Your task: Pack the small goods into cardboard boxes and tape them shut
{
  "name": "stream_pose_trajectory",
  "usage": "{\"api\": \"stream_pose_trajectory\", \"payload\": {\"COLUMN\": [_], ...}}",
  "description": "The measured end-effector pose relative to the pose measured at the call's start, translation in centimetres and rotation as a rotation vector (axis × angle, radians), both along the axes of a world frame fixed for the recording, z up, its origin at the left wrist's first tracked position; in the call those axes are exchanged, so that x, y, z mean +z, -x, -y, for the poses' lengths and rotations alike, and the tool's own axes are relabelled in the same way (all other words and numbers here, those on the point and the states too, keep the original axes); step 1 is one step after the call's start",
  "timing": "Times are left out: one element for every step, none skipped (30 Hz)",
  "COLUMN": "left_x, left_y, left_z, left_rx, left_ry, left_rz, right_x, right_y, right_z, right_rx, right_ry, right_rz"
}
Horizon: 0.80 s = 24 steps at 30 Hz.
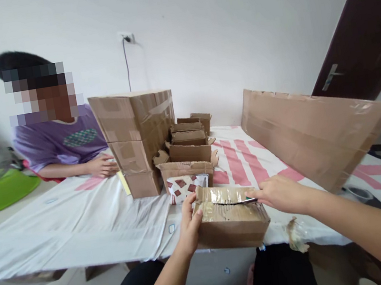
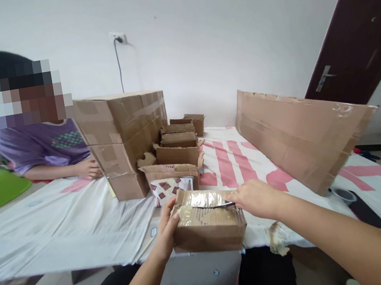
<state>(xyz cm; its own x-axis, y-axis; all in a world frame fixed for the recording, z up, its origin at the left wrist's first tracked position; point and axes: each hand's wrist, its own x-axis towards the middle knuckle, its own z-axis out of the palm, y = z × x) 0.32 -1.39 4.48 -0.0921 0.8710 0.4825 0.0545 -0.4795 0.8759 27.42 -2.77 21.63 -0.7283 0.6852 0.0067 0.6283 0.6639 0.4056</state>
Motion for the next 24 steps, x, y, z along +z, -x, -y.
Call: {"api": "stream_pose_trajectory", "payload": {"left_x": [0.0, 0.0, 0.0, 0.1, 0.1, 0.1, 0.0, 0.0, 0.0, 0.0, 0.0, 0.1, 0.1, 0.2, 0.3, 0.5, 0.7, 0.8, 1.0, 1.2, 1.4, 1.5, 1.6, 1.6], "left_y": [0.0, 0.0, 0.1, 0.1, 0.1, 0.1, 0.2, 0.2, 0.3, 0.3, 0.3, 0.3, 0.3, 0.3, 0.3, 0.2, 0.2, 0.2, 0.3, 0.3, 0.3, 0.4, 0.4, 0.5], "left_z": [0.0, 0.0, 0.0, 0.0, 0.1, 0.1, 0.1, 0.2, 0.2, 0.2, 0.3, 0.3, 0.3, 0.3, 0.3, 0.3, 0.3, 0.4, 0.5, 0.6, 0.7, 0.8, 0.9, 0.9], "left_rx": [0.006, 0.012, 0.017, 0.021, 0.025, 0.03, 0.032, 0.035, 0.038, 0.039, 0.04, 0.039, 0.041, 0.048, 0.056, 0.062, 0.066, 0.061, 0.051, 0.036, 0.023, 0.013, 0.007, 0.002], "left_ry": [-0.008, -0.012, -0.016, -0.018, -0.018, -0.016, -0.011, -0.003, 0.007, 0.015, 0.021, 0.023, 0.02, 0.011, -0.001, -0.011, -0.021, -0.03, -0.037, -0.039, -0.037, -0.032, -0.025, -0.017], "left_rz": [-0.005, -0.01, -0.017, -0.025, -0.036, -0.049, -0.061, -0.067, -0.067, -0.063, -0.058, -0.054, -0.052, -0.05, -0.05, -0.053, -0.055, -0.058, -0.061, -0.062, -0.058, -0.05, -0.04, -0.033], "right_x": [0.0, 0.0, 0.0, 0.0, 0.0, 0.0, 0.0, 0.1, 0.2, 0.3, 0.4, 0.3, 0.0, -0.5, -1.3, -2.4, -3.8, -5.3, -7.0, -8.8, -10.4, -12.0, -13.4, -14.6], "right_y": [-0.1, -0.3, -0.7, -1.1, -1.7, -2.2, -2.9, -3.5, -4.2, -4.9, -5.7, -6.5, -7.4, -8.3, -9.2, -10.1, -10.9, -11.6, -12.2, -12.7, -13.2, -13.5, -13.8, -14.0], "right_z": [0.1, 0.1, 0.2, 0.3, 0.4, 0.4, 0.5, 0.6, 0.6, 0.5, 0.4, 0.2, 0.0, -0.4, -0.8, -1.2, -1.6, -2.0, -2.2, -2.4, -2.5, -2.4, -2.3, -2.2], "right_rx": [0.001, -0.001, -0.002, -0.004, -0.005, -0.007, -0.011, -0.02, -0.031, -0.045, -0.06, -0.079, -0.106, -0.15, -0.209, -0.282, -0.365, -0.447, -0.515, -0.565, -0.6, -0.62, -0.639, -0.654], "right_ry": [-0.011, -0.024, -0.035, -0.045, -0.052, -0.054, -0.048, -0.034, -0.01, 0.019, 0.052, 0.083, 0.106, 0.12, 0.129, 0.13, 0.132, 0.131, 0.129, 0.127, 0.135, 0.154, 0.177, 0.202], "right_rz": [0.008, 0.01, 0.001, -0.018, -0.042, -0.064, -0.081, -0.096, -0.116, -0.148, -0.201, -0.273, -0.36, -0.452, -0.54, -0.613, -0.666, -0.69, -0.68, -0.655, -0.628, -0.606, -0.593, -0.586]}}
